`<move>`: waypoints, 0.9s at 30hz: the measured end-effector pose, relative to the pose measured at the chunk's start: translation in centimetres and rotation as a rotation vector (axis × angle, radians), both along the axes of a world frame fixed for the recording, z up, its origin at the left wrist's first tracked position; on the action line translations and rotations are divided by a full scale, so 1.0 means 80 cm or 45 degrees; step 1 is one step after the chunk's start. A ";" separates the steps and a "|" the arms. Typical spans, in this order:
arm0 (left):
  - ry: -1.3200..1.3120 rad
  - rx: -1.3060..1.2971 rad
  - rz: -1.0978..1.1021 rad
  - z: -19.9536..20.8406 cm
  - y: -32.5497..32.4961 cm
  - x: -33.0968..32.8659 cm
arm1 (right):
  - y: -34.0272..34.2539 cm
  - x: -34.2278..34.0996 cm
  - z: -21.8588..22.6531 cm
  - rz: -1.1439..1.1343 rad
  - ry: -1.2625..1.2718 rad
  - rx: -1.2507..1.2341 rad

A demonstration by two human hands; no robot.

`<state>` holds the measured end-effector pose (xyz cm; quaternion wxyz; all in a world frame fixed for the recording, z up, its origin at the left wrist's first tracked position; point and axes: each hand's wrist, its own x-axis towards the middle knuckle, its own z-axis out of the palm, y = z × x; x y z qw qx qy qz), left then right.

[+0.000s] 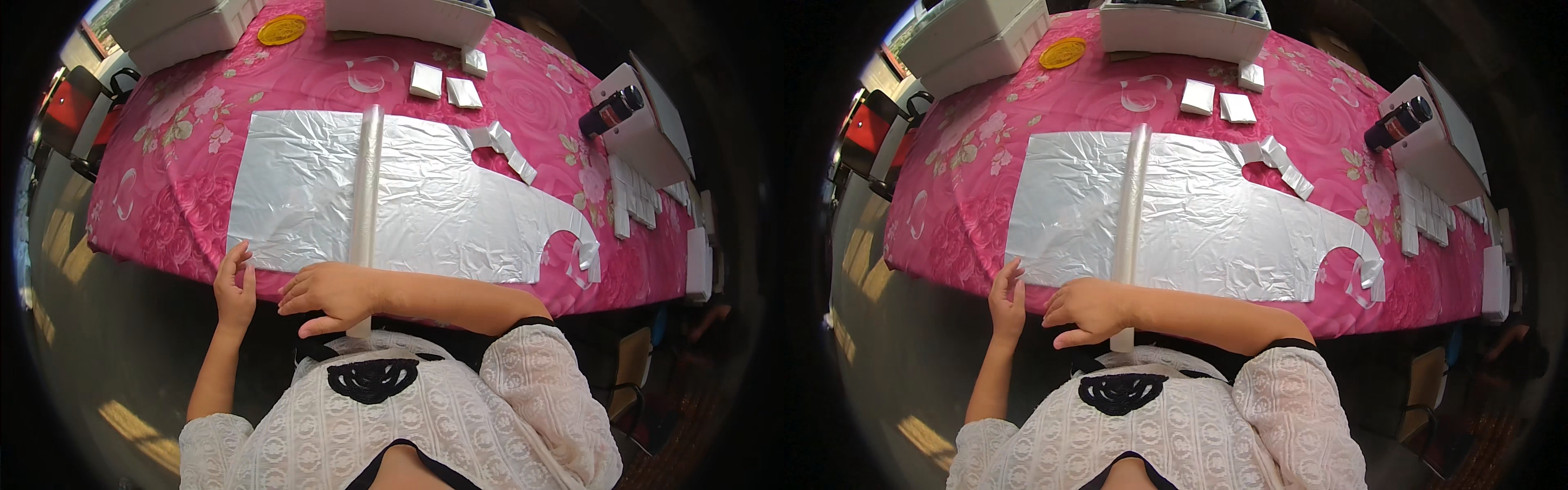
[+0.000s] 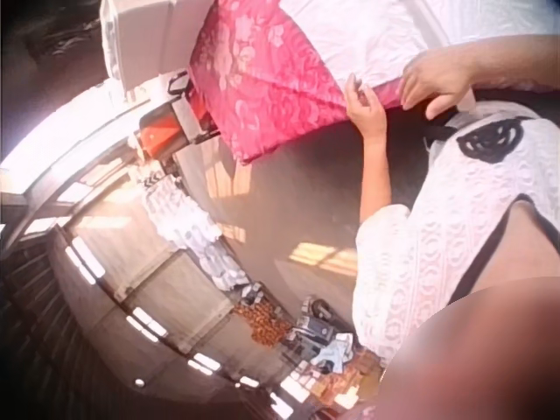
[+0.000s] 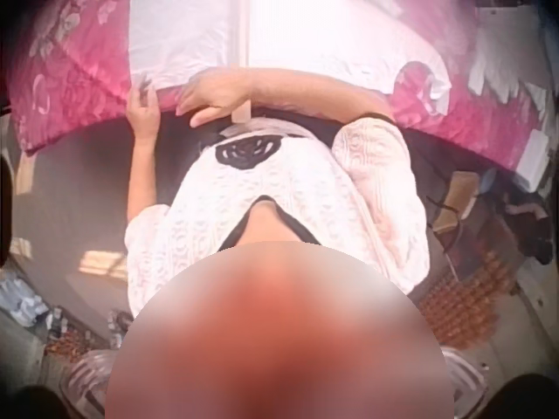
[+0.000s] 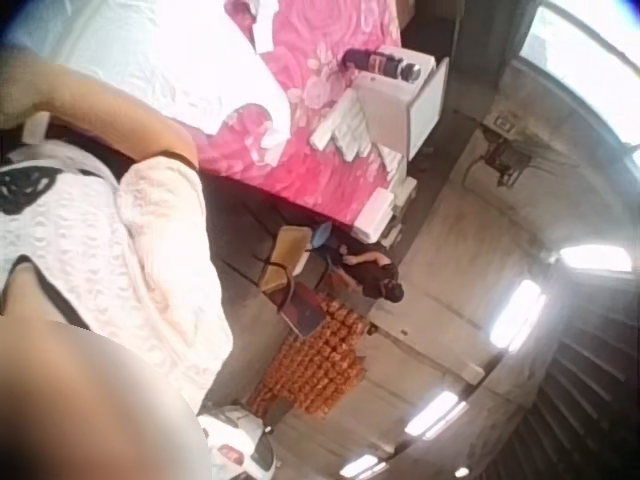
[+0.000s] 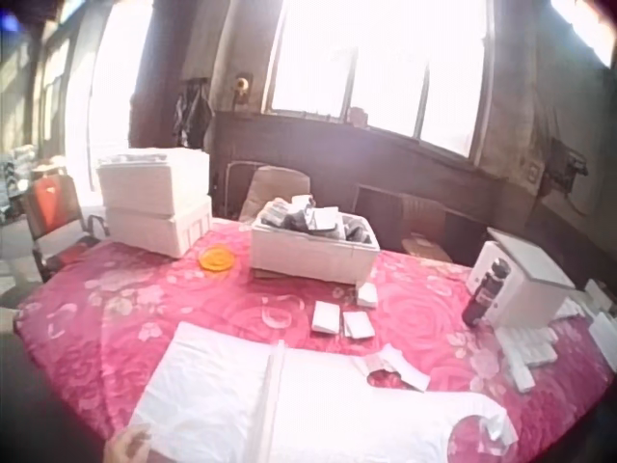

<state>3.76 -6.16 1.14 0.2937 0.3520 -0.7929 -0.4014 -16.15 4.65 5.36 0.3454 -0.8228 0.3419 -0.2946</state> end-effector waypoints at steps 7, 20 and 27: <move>0.058 0.204 0.054 -0.006 0.026 0.051 | -0.075 -0.041 -0.028 -0.621 0.309 -0.205; 0.109 1.102 0.087 -0.018 0.033 0.031 | -0.171 0.071 -0.088 -1.205 0.243 -0.266; 0.832 1.874 -0.724 0.022 0.053 -0.011 | -0.104 -0.003 0.020 -0.858 -1.796 0.834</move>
